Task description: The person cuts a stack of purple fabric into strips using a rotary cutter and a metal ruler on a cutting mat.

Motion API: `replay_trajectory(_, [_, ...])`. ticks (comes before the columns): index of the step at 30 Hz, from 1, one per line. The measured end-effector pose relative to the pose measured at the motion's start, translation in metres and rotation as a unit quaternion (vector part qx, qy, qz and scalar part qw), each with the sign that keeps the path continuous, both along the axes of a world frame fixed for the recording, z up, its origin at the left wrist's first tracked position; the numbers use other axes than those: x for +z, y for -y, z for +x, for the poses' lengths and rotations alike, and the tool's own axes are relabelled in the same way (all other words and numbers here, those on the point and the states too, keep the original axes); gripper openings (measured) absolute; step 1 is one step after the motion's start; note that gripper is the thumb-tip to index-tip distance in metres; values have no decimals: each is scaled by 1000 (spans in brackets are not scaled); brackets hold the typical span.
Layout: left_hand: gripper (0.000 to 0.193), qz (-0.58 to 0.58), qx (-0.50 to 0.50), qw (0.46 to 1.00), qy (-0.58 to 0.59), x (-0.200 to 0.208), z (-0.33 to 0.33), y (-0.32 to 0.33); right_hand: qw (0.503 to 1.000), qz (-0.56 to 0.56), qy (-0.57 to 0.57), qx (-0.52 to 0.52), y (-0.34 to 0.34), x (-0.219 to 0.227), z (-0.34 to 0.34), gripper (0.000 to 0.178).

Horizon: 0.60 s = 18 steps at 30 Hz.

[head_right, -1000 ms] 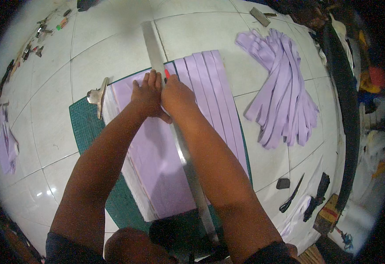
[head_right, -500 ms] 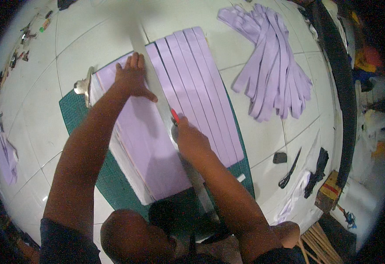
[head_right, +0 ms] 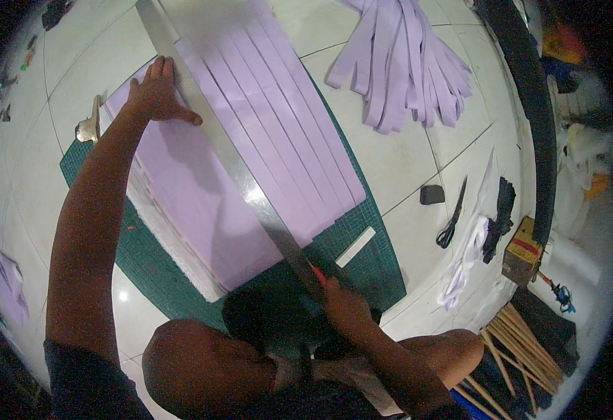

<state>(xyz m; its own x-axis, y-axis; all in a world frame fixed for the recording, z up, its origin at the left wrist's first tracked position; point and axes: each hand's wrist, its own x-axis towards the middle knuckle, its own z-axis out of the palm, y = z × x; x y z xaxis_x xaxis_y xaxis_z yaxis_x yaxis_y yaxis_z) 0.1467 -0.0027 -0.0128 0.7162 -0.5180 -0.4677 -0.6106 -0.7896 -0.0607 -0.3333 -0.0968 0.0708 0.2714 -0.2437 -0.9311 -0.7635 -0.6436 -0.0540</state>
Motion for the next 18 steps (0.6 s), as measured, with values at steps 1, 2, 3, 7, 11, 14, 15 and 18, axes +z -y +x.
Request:
replay_trajectory(1, [151,-4,-1,1000,1,0,1,-1,1000,-4,0,-1,-1,3,-5,30])
replay_trajectory(2, [151,-7,-1,1000,1,-5,1,-4,1000,-8,-1,-1,-2,9,-7,30])
replay_trajectory(3, [151,-12,1,1000,7,-7,2,-7,1000,-13,4,2,-2,16,-6,30])
replay_trajectory(7, [148,-16,-6,1000,10,-5,5,-8,996,-46,-13,-71,-1,39,-6,29])
replay_trajectory(11, [103,-73,34,997,16,3,11,3,981,-69,94,-158,7,35,-38,28])
replay_trajectory(14, [65,-136,82,986,45,3,42,19,961,-103,180,-181,6,14,-78,28])
replay_trajectory(15, [55,-165,77,981,70,-11,50,21,953,-108,211,-190,5,6,-90,28])
replay_trajectory(18, [42,-159,42,980,111,-25,62,32,940,-88,223,-243,-3,-5,-117,27])
